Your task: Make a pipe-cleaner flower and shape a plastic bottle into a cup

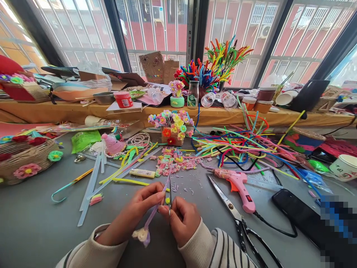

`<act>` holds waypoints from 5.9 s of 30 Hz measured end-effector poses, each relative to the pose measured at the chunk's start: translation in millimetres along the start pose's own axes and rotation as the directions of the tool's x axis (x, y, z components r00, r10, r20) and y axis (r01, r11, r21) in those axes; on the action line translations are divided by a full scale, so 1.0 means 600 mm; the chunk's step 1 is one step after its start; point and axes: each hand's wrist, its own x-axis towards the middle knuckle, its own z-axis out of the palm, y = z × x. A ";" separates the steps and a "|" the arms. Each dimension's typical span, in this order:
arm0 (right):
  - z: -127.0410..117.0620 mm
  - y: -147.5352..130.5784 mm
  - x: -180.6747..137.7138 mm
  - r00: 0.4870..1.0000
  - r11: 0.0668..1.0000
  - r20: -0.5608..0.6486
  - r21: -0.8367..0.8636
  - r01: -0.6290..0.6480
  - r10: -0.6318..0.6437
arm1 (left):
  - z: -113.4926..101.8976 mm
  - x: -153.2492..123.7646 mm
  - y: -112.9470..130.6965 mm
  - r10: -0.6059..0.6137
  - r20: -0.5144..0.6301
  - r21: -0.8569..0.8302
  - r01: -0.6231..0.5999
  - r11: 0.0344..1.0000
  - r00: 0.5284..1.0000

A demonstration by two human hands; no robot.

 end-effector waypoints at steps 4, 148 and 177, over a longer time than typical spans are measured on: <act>0.000 -0.002 -0.001 0.997 0.997 0.069 0.071 0.016 -0.021 | 0.001 0.000 0.000 0.004 0.007 -0.001 -0.004 1.000 1.000; -0.002 -0.008 -0.001 0.995 0.993 -0.053 -0.083 0.081 -0.086 | 0.002 0.004 0.001 -0.131 -0.008 -0.232 0.126 0.964 0.991; -0.008 -0.009 0.000 0.993 0.996 0.089 0.053 0.075 -0.079 | 0.002 0.002 0.001 -0.024 0.016 -0.107 0.025 0.994 1.000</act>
